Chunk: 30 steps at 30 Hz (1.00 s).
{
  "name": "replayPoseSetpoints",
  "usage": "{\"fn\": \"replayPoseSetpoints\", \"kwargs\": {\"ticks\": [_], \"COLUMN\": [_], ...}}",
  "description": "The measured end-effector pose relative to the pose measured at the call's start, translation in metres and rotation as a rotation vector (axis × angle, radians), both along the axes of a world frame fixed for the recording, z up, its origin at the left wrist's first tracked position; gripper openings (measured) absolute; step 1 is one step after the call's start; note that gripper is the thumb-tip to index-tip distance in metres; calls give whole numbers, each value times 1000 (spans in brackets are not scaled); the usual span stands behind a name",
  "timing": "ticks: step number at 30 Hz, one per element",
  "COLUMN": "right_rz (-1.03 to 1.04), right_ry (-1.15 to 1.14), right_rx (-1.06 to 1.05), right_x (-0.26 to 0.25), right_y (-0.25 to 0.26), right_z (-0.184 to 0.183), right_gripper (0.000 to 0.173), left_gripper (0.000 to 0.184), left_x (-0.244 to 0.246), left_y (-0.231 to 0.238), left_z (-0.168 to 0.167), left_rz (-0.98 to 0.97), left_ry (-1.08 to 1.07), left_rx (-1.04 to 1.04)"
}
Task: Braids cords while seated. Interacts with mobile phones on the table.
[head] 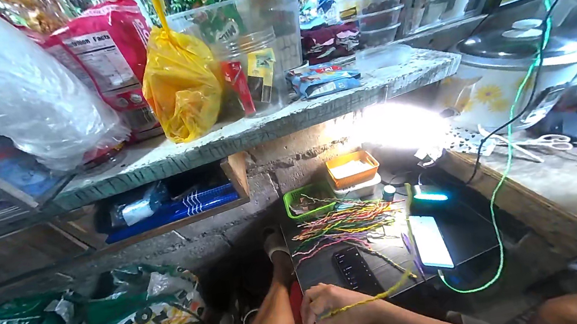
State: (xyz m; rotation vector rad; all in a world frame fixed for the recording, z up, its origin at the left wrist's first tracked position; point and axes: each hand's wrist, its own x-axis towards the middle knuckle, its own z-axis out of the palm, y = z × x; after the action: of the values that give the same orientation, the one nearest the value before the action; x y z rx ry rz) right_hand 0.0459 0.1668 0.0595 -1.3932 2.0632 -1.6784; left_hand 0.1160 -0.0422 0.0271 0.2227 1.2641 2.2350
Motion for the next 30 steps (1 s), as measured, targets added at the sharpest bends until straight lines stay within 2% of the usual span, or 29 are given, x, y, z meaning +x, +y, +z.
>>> {"fn": "replayPoseSetpoints", "kwargs": {"ticks": [2, 3, 5, 8, 9, 12, 14, 15, 16, 17, 19, 23, 28, 30], "right_rz": [-86, -132, -162, -99, -73, -14, -43, -84, -132, -172, -215, -240, -221, -240], "right_ry": [43, 65, 76, 90, 104, 152, 199, 222, 230, 216, 178, 93, -359, -427], "right_rx": [53, 72, 80, 35, 26, 49, 90, 115, 144, 167, 158, 119, -72, -128], "right_x": [4, 6, 8, 6, 5, 4, 5, 6, 8, 10, 13, 15, 25, 29], "right_y": [0, -1, -3, -1, 0, 4, 4, 4, 3, 1, -3, -12, -27, -32], "right_z": [2, 1, -1, 1, 1, 5, 5, 5, 4, 3, 0, 0, -6, -12], "right_gripper": [22, 21, 20, 18, 18, 18, 20, 20, 21, 21, 21, 22, 24, 23], "left_gripper": [6, 6, 13, 29, 29, 18, 8, 13, 26, 31, 34, 22, 17, 19], "left_x": [0, -2, -6, -9, -9, -7, -5, -3, -3, -3, -6, -9, -8, -7], "left_y": [5, 5, 2, -2, -2, 0, 3, 8, 14, 16, 11, 6, 4, 2], "left_z": [2, -3, -14, -16, -15, -14, -8, 3, 16, 17, -6, -17, -15, -17], "left_rz": [124, 174, 204, 116, 95, 95, 182, 260, 332, 384, 418, 456, 489, 481], "left_ry": [1, -1, 10, -1, -10, -2, 9, -30, -63, -73, -30, 16, 34, 45], "left_rx": [-59, -72, -51, 51, 69, 99, 97, 76, -6, -55, -3, 110, 205, 215]}}
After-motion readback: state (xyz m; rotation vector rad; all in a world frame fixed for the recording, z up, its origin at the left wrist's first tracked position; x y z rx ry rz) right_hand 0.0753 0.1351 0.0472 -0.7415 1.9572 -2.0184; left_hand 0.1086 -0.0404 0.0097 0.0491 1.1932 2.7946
